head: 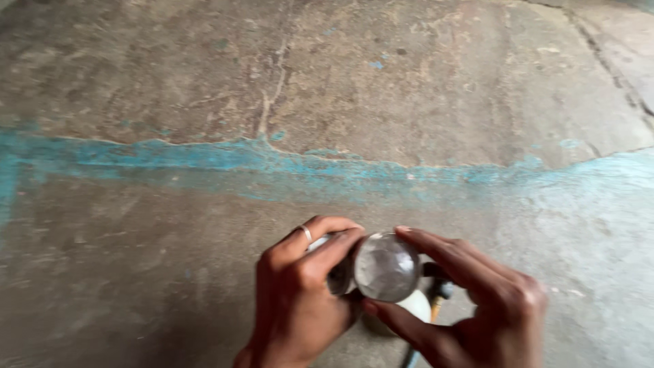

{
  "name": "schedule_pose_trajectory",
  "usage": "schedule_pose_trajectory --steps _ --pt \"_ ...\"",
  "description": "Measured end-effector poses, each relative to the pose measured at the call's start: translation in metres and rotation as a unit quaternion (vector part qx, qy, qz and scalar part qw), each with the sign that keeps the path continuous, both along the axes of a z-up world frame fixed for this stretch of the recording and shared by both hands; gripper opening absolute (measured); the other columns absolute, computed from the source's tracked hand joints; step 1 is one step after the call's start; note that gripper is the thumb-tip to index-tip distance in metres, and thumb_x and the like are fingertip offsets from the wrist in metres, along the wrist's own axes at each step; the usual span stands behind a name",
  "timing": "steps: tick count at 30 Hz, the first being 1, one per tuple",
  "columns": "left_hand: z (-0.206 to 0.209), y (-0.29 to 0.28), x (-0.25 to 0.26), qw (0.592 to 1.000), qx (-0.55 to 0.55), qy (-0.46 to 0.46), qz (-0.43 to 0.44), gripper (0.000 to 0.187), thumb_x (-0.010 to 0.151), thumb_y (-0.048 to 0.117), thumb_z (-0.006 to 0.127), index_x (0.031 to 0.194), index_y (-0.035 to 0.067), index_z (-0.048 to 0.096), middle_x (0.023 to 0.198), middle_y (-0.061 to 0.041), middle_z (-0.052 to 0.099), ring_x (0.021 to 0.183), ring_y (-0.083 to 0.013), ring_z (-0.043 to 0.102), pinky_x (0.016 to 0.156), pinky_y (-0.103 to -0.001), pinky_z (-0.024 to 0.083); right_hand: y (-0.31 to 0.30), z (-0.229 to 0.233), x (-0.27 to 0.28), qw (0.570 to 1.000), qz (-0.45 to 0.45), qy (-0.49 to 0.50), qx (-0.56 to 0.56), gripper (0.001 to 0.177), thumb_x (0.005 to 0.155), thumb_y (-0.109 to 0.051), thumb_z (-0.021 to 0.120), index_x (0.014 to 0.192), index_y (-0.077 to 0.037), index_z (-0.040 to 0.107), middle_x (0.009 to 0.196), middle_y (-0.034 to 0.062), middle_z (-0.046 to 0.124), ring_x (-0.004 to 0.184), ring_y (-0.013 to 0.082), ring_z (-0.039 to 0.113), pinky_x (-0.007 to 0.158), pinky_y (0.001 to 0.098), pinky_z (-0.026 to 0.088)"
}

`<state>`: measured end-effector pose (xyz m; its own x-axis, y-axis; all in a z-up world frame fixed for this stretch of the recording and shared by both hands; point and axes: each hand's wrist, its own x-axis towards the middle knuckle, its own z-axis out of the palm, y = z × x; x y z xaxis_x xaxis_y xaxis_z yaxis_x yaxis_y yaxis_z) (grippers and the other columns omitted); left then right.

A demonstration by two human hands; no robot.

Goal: The person assembles LED light bulbs by hand, using a screwdriver to adjust internal components. They handle multiple bulb parts, including LED modules and glass casings, and fit them together on a concrete floor.

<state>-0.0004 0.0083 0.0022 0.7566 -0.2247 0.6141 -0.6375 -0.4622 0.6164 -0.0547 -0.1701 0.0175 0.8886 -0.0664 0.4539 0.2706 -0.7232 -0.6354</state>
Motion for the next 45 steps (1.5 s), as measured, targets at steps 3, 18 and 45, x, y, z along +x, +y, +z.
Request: schedule_pose_trajectory --steps 3,18,45 --pt "0.000 -0.001 0.000 1.000 0.017 0.008 0.001 0.043 0.057 0.004 0.086 0.100 0.009 0.078 0.095 -0.003 0.074 0.080 -0.0237 0.076 0.065 -0.033 0.059 -0.007 0.001 0.002 0.998 0.003 0.049 0.027 0.070 0.061 -0.032 0.098 0.126 -0.016 0.077 0.105 0.0019 0.083 0.087 0.0121 0.077 0.074 0.0264 0.064" --pt "-0.011 -0.004 -0.002 0.985 0.170 -0.002 0.031 0.044 0.057 -0.007 0.073 0.099 0.004 0.079 0.091 -0.008 0.075 0.074 -0.0272 0.075 0.057 -0.039 0.059 -0.013 -0.013 -0.003 0.974 -0.049 0.217 0.046 0.061 0.070 -0.040 0.094 0.124 -0.016 0.080 0.082 0.0037 0.086 0.075 0.0114 0.080 0.071 0.0270 0.065" --pt "-0.035 -0.016 -0.002 0.431 -0.479 0.759 -0.090 0.044 0.072 0.042 0.086 0.097 0.010 0.068 0.072 -0.002 0.063 0.058 -0.0142 0.058 0.048 -0.027 0.046 0.006 -0.010 0.001 0.997 -0.045 -0.054 0.017 0.020 0.070 -0.016 0.090 0.089 -0.014 0.082 0.086 -0.0015 0.080 0.074 0.0100 0.079 0.063 0.0236 0.061"
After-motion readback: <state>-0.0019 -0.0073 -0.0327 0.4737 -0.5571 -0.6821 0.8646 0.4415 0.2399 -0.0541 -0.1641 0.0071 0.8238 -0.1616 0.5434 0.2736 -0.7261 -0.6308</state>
